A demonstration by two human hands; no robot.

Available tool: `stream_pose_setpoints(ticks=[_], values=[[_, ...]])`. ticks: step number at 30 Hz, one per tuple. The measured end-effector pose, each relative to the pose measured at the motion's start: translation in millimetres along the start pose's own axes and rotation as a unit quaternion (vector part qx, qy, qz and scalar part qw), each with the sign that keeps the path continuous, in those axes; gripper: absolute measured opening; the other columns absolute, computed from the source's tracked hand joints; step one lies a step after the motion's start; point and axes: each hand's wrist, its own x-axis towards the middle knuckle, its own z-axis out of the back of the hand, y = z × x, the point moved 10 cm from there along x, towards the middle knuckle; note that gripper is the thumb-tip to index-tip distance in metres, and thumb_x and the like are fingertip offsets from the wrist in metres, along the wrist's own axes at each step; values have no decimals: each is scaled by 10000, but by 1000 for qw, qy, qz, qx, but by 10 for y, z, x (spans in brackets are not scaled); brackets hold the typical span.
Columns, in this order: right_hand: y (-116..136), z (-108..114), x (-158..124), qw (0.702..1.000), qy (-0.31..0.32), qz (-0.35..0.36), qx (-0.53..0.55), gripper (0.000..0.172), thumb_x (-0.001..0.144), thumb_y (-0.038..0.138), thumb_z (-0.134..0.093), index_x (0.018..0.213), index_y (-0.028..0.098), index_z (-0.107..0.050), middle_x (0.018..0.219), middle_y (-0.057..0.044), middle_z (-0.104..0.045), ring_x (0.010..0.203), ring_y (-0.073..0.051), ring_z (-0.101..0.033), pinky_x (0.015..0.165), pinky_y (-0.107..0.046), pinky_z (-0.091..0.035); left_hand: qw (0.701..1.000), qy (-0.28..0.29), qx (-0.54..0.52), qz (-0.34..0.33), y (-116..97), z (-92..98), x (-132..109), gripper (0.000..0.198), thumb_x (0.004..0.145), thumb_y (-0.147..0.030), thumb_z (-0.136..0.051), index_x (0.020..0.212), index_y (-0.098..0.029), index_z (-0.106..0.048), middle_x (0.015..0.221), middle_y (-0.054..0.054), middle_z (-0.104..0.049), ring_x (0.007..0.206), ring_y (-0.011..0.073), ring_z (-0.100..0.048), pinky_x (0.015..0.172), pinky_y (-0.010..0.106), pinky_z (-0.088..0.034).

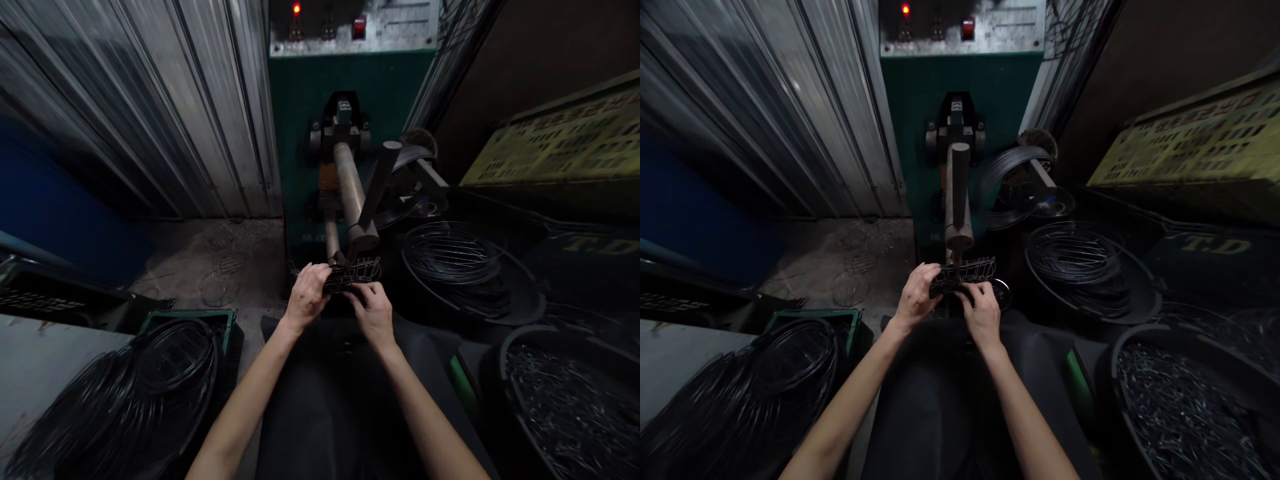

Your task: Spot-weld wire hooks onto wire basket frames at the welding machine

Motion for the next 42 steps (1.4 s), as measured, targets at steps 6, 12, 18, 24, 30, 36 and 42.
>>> stream_pose_setpoints(ticks=[6, 12, 18, 24, 30, 36, 42], values=[[13, 15, 0, 1000, -1, 11, 5, 245, 869, 395, -528, 953, 203, -655, 858, -46, -566, 763, -157, -575, 703, -292, -487, 1000, 11, -1, 6, 7, -20, -3, 537, 744, -101, -559, 1245, -161, -375, 1170, 117, -586, 1132, 222, -554, 1037, 442, -430], [14, -15, 24, 999, 12, 39, -19, 269, 882, 420, -508, 903, 200, -661, 830, -38, -547, 708, -136, -559, 624, -255, -462, 1000, 18, -6, 19, 20, -23, 5, 539, 736, -94, -553, 1239, -172, -379, 1164, 113, -591, 1128, 221, -556, 1034, 439, -429], [2, -32, 47, 998, 29, 52, -19, 290, 884, 439, -498, 890, 203, -665, 826, -38, -549, 695, -129, -558, 605, -248, -450, 1000, 8, -6, 14, 5, 3, 16, 516, 735, -95, -560, 1221, -157, -397, 1151, 120, -592, 1116, 224, -557, 1027, 419, -435], [38, 18, 28, 999, 8, 46, -8, 238, 884, 378, -513, 921, 199, -666, 826, -38, -552, 715, -137, -563, 648, -262, -475, 1000, 12, -8, 15, 26, -33, -4, 527, 739, -105, -554, 1235, -176, -388, 1164, 114, -589, 1122, 223, -555, 1019, 423, -438], [90, 39, 11, 998, -16, 55, -4, 212, 894, 344, -506, 889, 193, -655, 812, -37, -556, 710, -135, -563, 659, -267, -481, 1000, 11, -7, 16, 23, -23, -4, 536, 737, -97, -558, 1239, -171, -386, 1160, 115, -591, 1128, 223, -551, 1020, 424, -434], [154, 15, 12, 997, -31, 66, 1, 211, 892, 347, -506, 879, 197, -654, 810, -38, -560, 708, -141, -567, 650, -273, -481, 1000, 5, -8, 14, 39, -29, -5, 532, 732, -99, -578, 1227, -166, -395, 1166, 119, -584, 1136, 225, -542, 1000, 405, -448], [53, 367, -202, 998, -32, 36, -29, 287, 881, 387, -506, 1061, 192, -615, 892, -57, -605, 795, -165, -582, 740, -299, -485, 999, 22, -11, 28, 51, -37, -60, 645, 739, -118, -602, 1310, -191, -310, 1274, 128, -520, 1234, 232, -471, 1070, 459, -356]])
